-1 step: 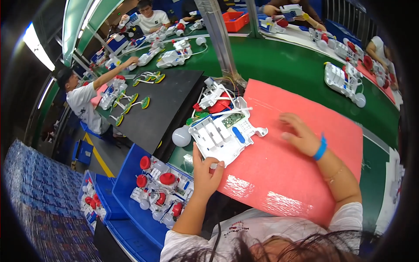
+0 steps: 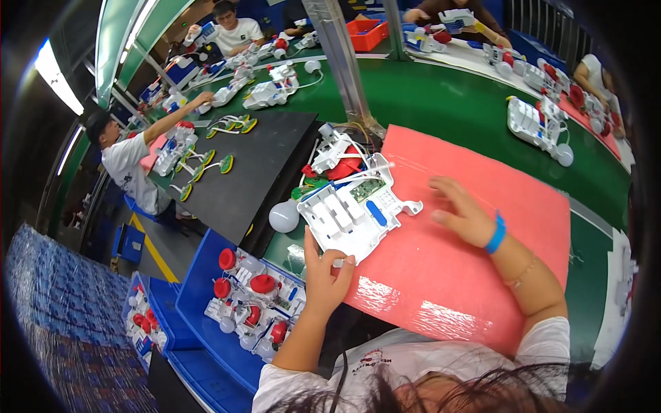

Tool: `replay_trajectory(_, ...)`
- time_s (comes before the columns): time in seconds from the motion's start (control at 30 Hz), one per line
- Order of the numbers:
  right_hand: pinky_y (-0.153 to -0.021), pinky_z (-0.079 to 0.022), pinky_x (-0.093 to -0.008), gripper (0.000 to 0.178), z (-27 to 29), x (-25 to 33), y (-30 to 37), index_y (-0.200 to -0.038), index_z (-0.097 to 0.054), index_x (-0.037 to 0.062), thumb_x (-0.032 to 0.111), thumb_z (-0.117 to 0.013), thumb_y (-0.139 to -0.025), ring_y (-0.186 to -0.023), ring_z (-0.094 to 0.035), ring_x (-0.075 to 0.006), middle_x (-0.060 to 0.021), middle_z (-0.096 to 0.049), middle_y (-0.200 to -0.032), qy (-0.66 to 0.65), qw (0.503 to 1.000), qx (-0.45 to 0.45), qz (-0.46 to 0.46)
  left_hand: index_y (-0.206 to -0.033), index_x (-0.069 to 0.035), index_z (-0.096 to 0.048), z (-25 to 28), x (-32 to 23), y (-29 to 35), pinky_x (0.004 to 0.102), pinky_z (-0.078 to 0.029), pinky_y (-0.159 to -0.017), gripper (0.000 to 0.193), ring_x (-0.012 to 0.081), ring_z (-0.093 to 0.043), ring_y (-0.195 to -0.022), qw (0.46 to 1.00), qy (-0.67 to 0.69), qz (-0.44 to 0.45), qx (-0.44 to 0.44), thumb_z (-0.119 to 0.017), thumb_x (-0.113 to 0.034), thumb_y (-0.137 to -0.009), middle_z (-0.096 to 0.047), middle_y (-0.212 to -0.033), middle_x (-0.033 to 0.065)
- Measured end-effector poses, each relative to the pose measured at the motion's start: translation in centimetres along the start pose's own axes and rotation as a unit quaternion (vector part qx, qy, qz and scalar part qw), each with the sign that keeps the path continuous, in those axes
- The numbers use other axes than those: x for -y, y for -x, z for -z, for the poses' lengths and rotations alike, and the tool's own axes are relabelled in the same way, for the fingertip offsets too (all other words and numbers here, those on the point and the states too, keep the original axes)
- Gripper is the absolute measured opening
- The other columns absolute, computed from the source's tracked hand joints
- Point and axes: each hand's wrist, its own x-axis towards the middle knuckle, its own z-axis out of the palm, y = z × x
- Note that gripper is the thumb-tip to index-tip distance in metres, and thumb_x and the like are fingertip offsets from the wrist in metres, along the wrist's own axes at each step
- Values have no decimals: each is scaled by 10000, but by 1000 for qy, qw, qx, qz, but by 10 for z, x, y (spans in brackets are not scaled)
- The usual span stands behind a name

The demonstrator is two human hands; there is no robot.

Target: Assembling LED light fixtures by connecting internal wiring and securing components at a factory assembly line.

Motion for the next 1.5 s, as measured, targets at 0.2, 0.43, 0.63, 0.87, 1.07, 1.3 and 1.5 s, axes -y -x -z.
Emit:
replay_trajectory(0.2, -806, -448, -332, 412, -17, 8, 10, -899, -595, 22, 328, -742, -665, -936, -536, -276, -131, -545, -1016, 66, 996, 58, 23, -858, -27, -570, -1, -37, 16, 418, -237, -1013, 124, 430, -273, -1253, 994, 84, -25, 60, -620, -94, -766, -100, -1374, 317)
replay_trajectory(0.43, -766, -420, -361, 397, 53, 31, 120, -807, -588, 72, 317, -790, -568, -840, -535, -276, -87, -570, -865, 151, 987, 22, 51, -1092, -1, -525, 23, -77, 39, 353, -399, -899, 362, 268, -501, -1090, 965, 130, 75, 218, -630, -130, -770, -540, -1129, 166)
replay_trajectory(0.63, -736, -429, -353, 395, 69, 32, 174, -827, -591, 63, 326, -773, -595, -813, -532, -274, -84, -565, -843, 170, 985, 37, -11, -1143, 16, -481, -23, -65, -64, 375, -381, -903, 437, 316, -475, -1074, 980, -83, -176, 50, -621, -162, -769, -475, -1177, 196)
replay_trajectory(0.87, -637, -429, -359, 418, 61, 32, 175, -779, -560, 73, 401, -752, -607, -735, -515, -275, -91, -532, -768, 224, 973, 29, 52, -1284, 15, -335, -109, -115, -115, 349, -428, -859, 884, 310, -527, -1062, 928, 14, 122, 351, -655, -540, -675, -490, -1166, 268)
replay_trajectory(1.07, -637, -431, -367, 416, 65, 32, 190, -786, -578, 76, 424, -734, -621, -729, -520, -267, -84, -534, -750, 243, 969, 20, 39, -1131, 54, -432, -149, -145, -128, 325, -475, -751, 736, 267, -602, -890, 926, -8, 54, 375, -700, -435, -651, -583, -987, 207)
replay_trajectory(1.3, -652, -429, -360, 320, 99, 36, 213, -836, -612, 74, 376, -647, -736, -690, -550, -259, -73, -582, -744, 138, 988, 59, -47, -1189, 43, -332, -154, -190, -94, 301, -494, -725, 633, 202, -575, -883, 917, 258, 33, 301, -701, -140, -707, -528, -1026, 176)
replay_trajectory(1.5, -571, -446, -256, 184, 111, 24, 177, -968, -558, 28, 165, -531, -847, -661, -555, -114, -39, -572, -769, -186, 952, -150, -190, -1197, 10, -340, -170, -192, -88, 281, -485, -689, 497, 151, -564, -849, 872, 362, 81, 321, -601, -121, -794, -532, -1015, 127)
